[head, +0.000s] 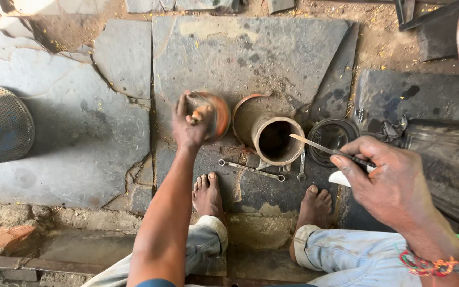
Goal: The person disassembles a cylindrical metal housing by hand and with a tool, removing a large spring and multiple metal plates from the interior.
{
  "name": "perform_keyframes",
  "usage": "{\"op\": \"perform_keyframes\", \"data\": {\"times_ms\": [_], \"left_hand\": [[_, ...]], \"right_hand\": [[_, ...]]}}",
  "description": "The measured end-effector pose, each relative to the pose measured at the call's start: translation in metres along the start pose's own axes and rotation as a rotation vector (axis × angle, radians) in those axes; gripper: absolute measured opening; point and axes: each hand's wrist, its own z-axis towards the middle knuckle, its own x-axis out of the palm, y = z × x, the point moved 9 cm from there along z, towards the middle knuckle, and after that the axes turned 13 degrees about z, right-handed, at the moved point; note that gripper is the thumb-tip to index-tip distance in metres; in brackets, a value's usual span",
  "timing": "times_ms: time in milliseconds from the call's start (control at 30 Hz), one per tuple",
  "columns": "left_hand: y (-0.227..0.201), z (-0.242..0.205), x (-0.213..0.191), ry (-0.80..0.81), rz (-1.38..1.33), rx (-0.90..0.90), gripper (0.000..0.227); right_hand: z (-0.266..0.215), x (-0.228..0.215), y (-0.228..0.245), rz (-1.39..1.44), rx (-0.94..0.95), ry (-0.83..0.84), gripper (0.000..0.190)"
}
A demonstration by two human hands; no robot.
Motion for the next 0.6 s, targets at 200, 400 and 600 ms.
{"op": "perform_keyframes", "data": {"times_ms": [200,400,600], "left_hand": [[0.012,-0.008,0.006,0.074,0.127,0.032,0.085],[0.022,-0.009,0.052,0.406,0.149,-0.210,0.098],[0.025,-0.020,0.045,0.136,0.062,-0.063,0.093]], "right_hand": [[-0.007,0.004,-0.007,-0.053,-0.019,0.038,0.016],[-0.002,-0.002,-0.003,-0.007,0.043,-0.016,0.016],[-0.012,-0.012,-0.007,-0.004,0.024,-0.037,0.016]]}}
